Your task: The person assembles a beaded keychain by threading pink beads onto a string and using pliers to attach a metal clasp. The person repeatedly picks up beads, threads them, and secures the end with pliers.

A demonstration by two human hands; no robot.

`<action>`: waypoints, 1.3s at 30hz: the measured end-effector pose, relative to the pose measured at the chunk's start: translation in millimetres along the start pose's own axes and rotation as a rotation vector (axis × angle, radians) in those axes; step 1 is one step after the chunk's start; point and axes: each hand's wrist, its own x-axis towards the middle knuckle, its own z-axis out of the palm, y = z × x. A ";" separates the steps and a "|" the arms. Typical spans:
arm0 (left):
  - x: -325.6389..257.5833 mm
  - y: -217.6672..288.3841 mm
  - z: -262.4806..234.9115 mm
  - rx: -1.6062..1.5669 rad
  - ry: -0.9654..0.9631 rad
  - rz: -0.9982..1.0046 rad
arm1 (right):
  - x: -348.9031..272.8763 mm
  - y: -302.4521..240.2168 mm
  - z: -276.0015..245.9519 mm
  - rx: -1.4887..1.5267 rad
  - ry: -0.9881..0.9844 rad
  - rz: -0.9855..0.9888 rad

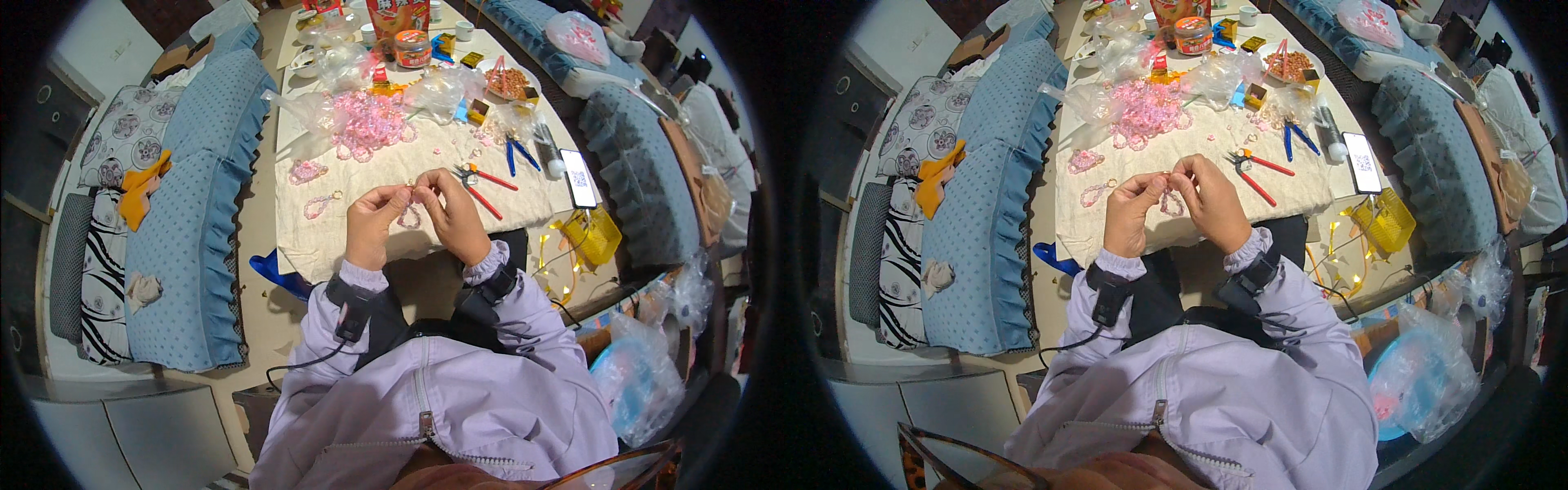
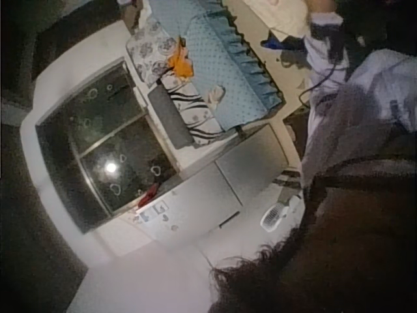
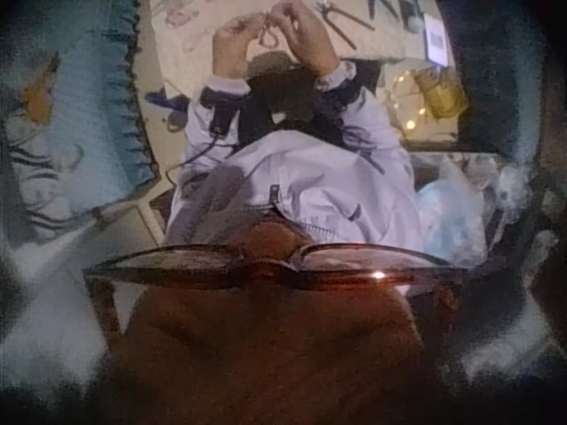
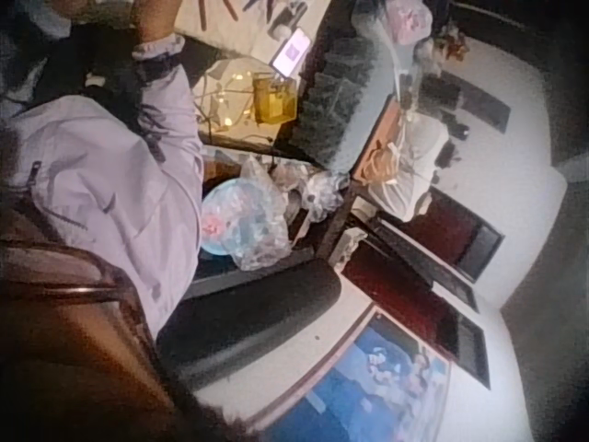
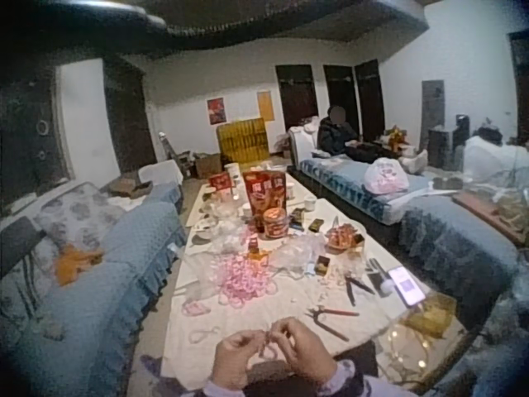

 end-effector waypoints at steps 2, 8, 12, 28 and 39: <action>-0.7 -0.5 2.3 0.095 0.026 0.037 | 0.3 -2.3 -2.5 -0.149 0.010 -0.081; 1.6 -4.2 -7.5 0.107 -0.041 -0.031 | -1.0 -3.4 -4.1 -0.202 -0.013 -0.127; 3.5 -14.1 -12.6 0.028 -0.080 -0.087 | -4.0 3.0 0.4 -0.200 -0.017 -0.117; 2.6 -21.9 -1.7 0.017 0.039 0.021 | -10.5 26.4 28.4 0.421 0.059 0.280; 5.1 -17.3 -2.5 0.286 0.107 0.192 | -7.7 16.2 16.1 0.584 -0.007 0.340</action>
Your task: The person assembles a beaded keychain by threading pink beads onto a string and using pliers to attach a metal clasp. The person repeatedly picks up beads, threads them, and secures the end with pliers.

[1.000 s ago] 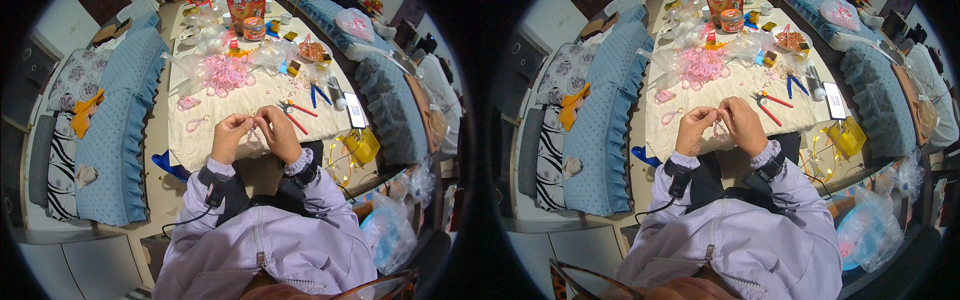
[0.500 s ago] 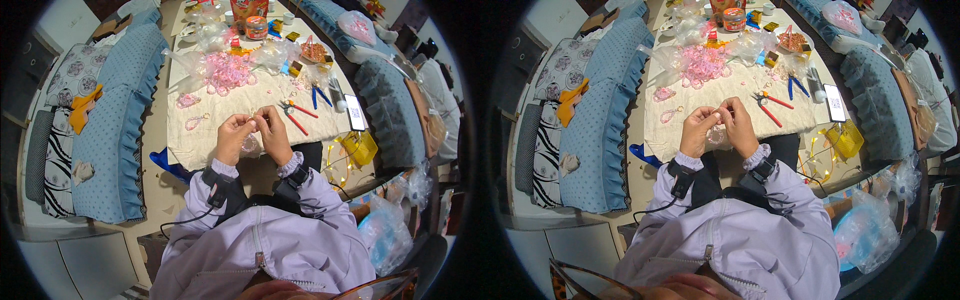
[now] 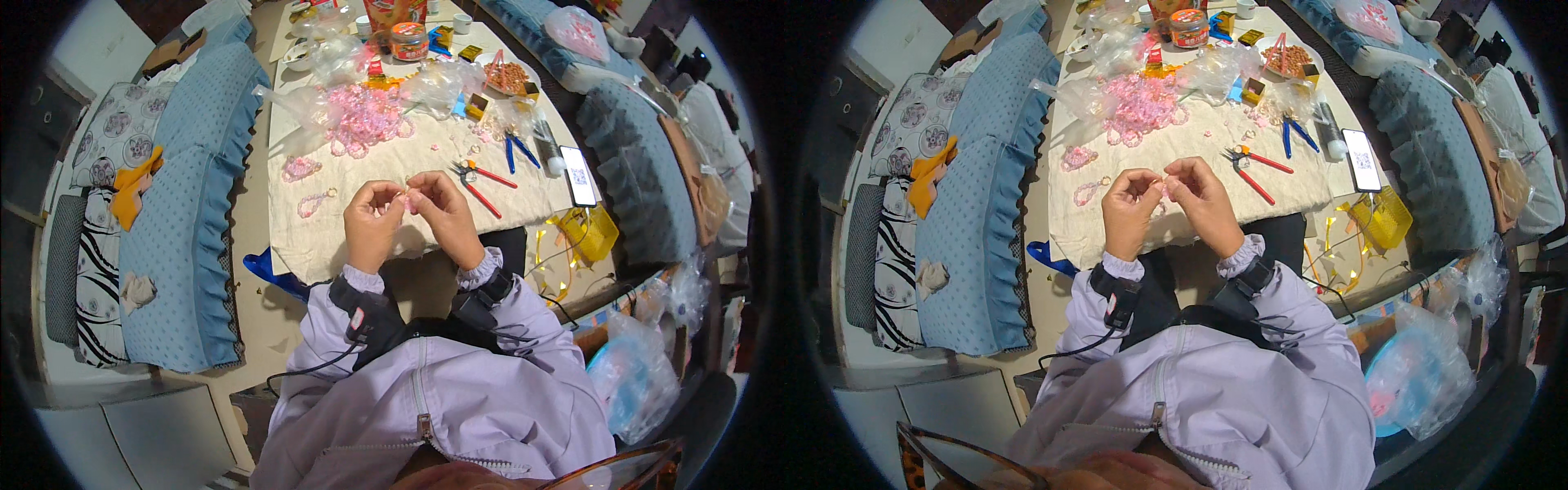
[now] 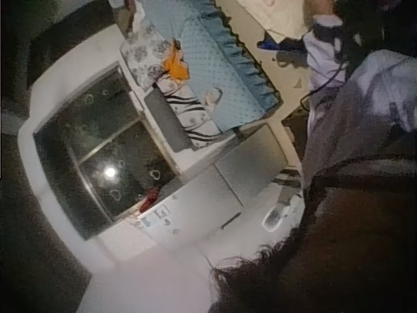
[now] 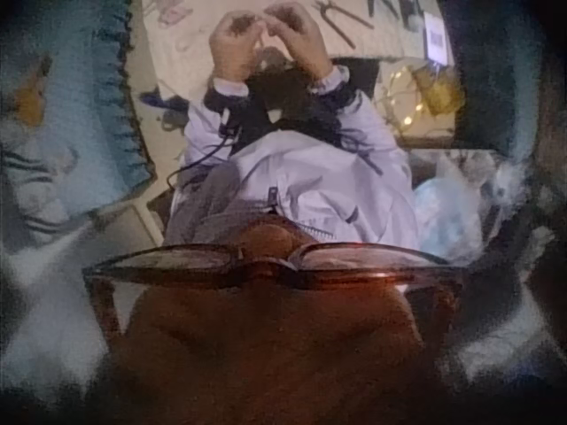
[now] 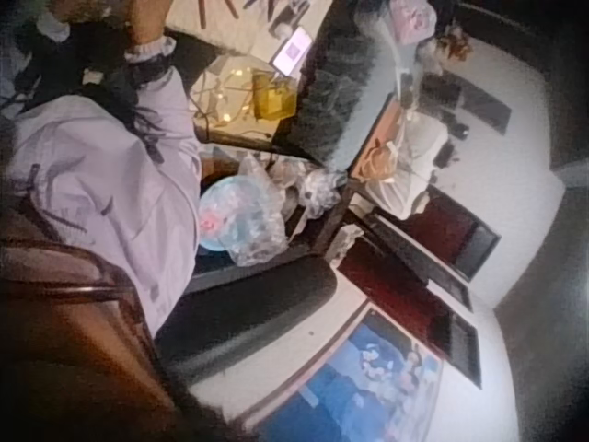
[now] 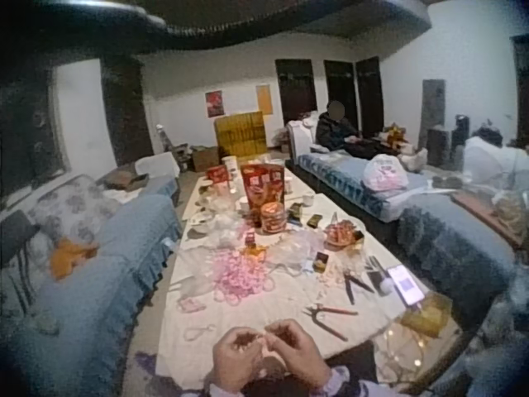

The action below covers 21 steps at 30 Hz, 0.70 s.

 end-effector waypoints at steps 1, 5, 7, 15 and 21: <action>0.8 0.1 -0.4 -0.036 -0.013 0.013 | -0.2 -1.7 0.5 -0.036 0.004 -0.013; 2.4 7.8 -5.3 -0.114 -0.081 -0.001 | 0.9 -9.3 -1.1 -0.076 -0.024 -0.021; 2.1 15.0 -9.0 -0.151 -0.139 -0.033 | 3.3 -15.2 -5.9 -0.037 -0.072 0.029; 2.8 31.0 -19.8 -0.115 -0.250 -0.065 | 9.1 -33.7 -14.8 0.033 -0.249 0.151; 2.4 26.4 -21.4 -0.081 -0.249 -0.005 | 5.4 -36.5 -16.2 0.011 -0.260 0.137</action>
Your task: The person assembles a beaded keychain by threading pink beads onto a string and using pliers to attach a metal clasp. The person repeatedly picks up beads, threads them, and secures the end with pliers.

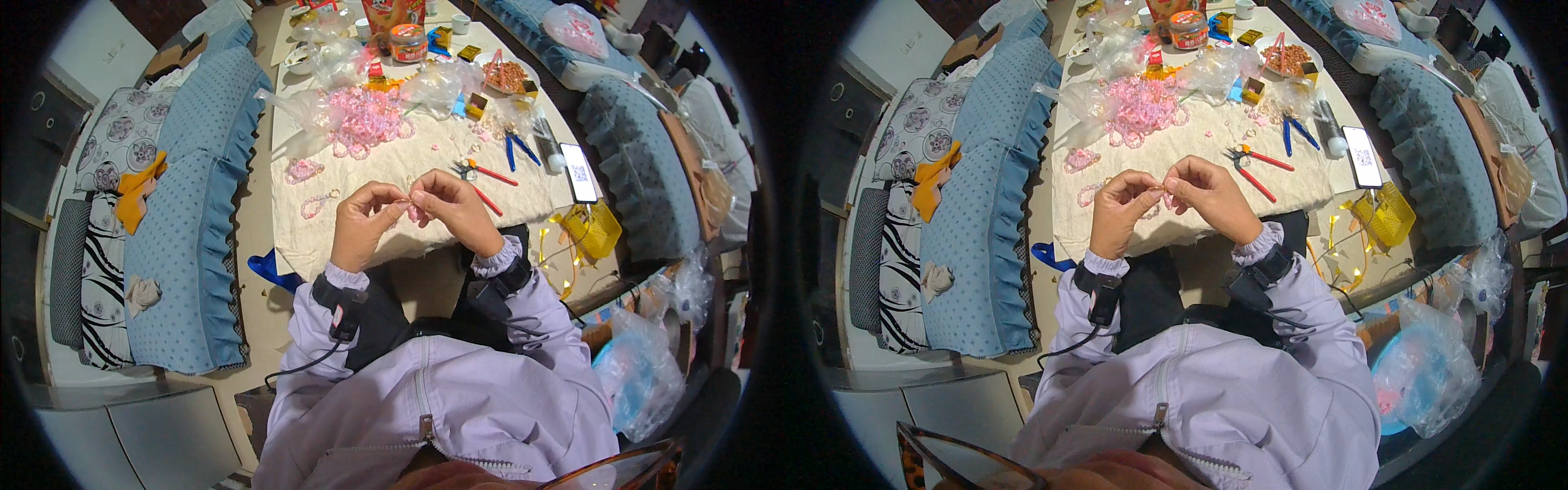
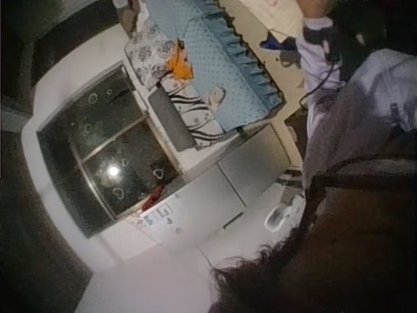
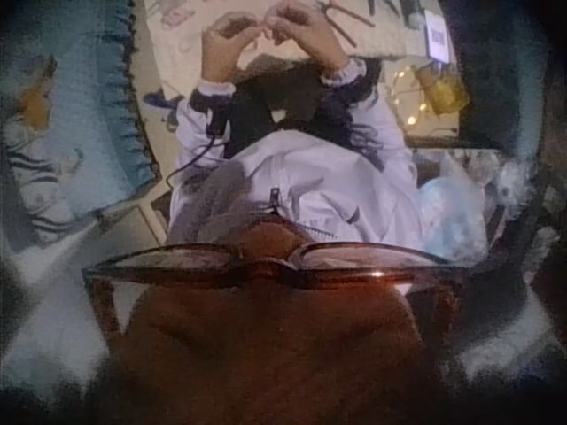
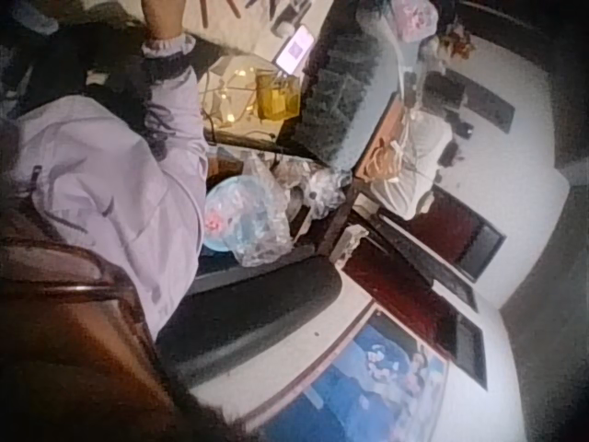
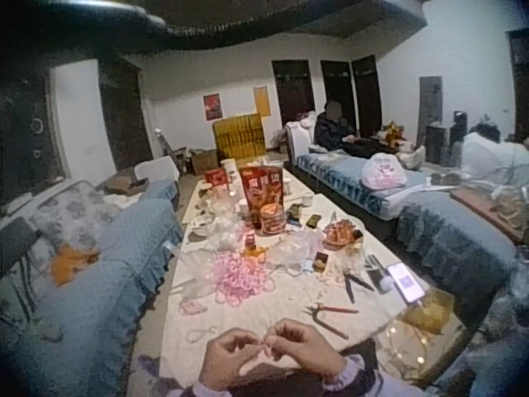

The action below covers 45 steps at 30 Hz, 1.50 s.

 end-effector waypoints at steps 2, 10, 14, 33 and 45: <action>-1.7 -1.6 -1.5 0.028 0.006 -0.012 | -2.6 0.2 -0.2 -0.023 0.000 0.007; -7.1 0.7 0.4 -0.001 0.029 -0.039 | -7.7 -5.2 3.0 -0.147 0.023 -0.001; -8.7 5.2 3.9 -0.002 0.031 -0.058 | -11.6 -10.7 7.6 -0.298 0.076 -0.037; -12.6 -5.5 12.3 -0.141 0.006 -0.034 | -15.2 -9.6 22.8 -0.724 0.260 -0.300; -13.7 -17.7 14.0 -0.095 -0.019 -0.109 | -11.6 0.3 16.9 -0.893 0.250 -0.426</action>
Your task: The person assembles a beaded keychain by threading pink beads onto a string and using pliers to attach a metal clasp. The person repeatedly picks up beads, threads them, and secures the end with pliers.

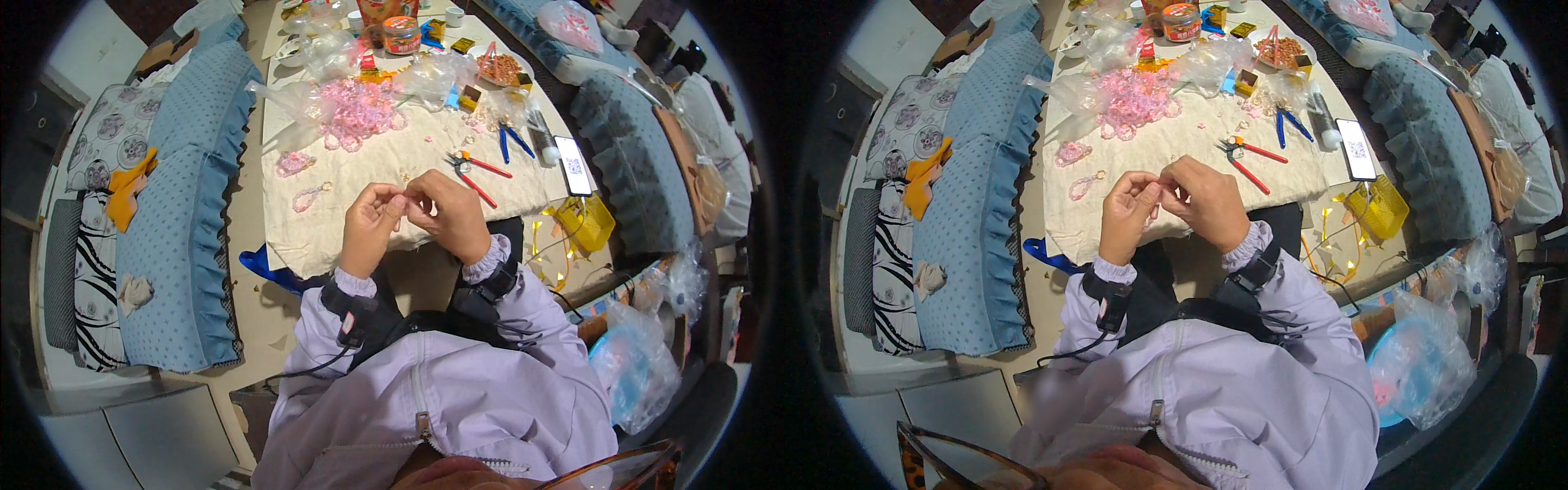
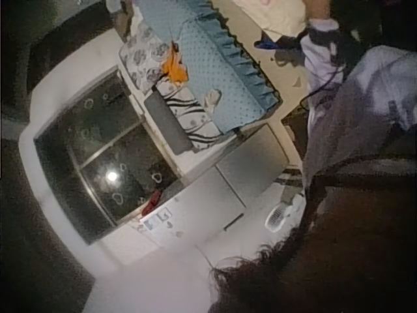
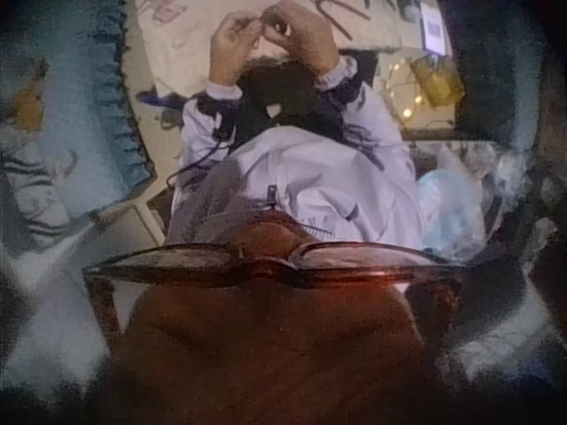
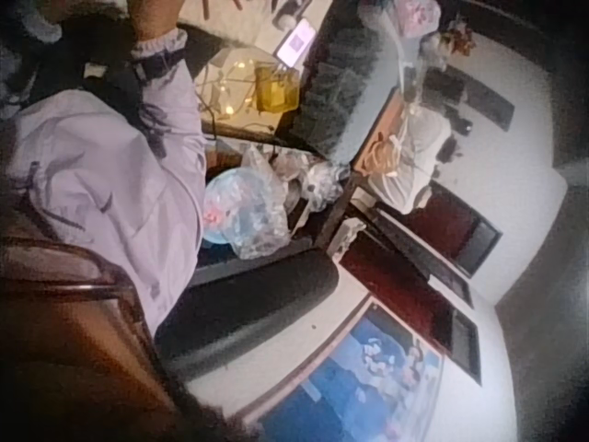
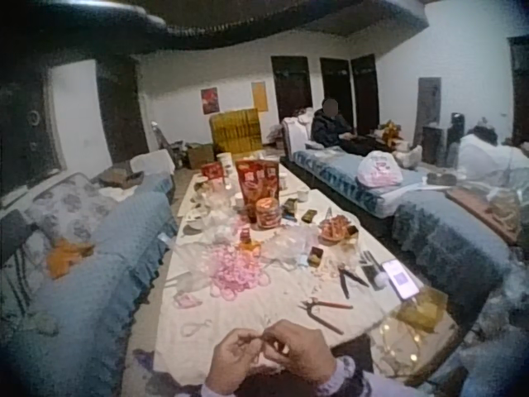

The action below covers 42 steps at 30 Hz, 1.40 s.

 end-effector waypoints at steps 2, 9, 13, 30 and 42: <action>1.1 -2.3 -2.7 -0.105 -0.037 -0.062 | -0.7 1.9 1.4 -0.070 0.002 -0.058; 4.4 1.1 -23.6 -0.427 -0.272 -0.480 | -3.1 7.5 -3.3 -0.008 -0.105 -0.052; 1.0 -4.1 -29.0 -0.541 -0.324 -0.580 | -5.2 8.1 -6.4 0.110 -0.154 -0.011; -0.1 -10.8 -22.5 -0.492 -0.184 -0.612 | -4.4 17.6 -24.1 -0.001 -0.243 -0.111; -1.8 -12.0 -24.4 -0.589 -0.153 -0.573 | -31.3 111.1 -61.3 -0.775 -0.161 0.195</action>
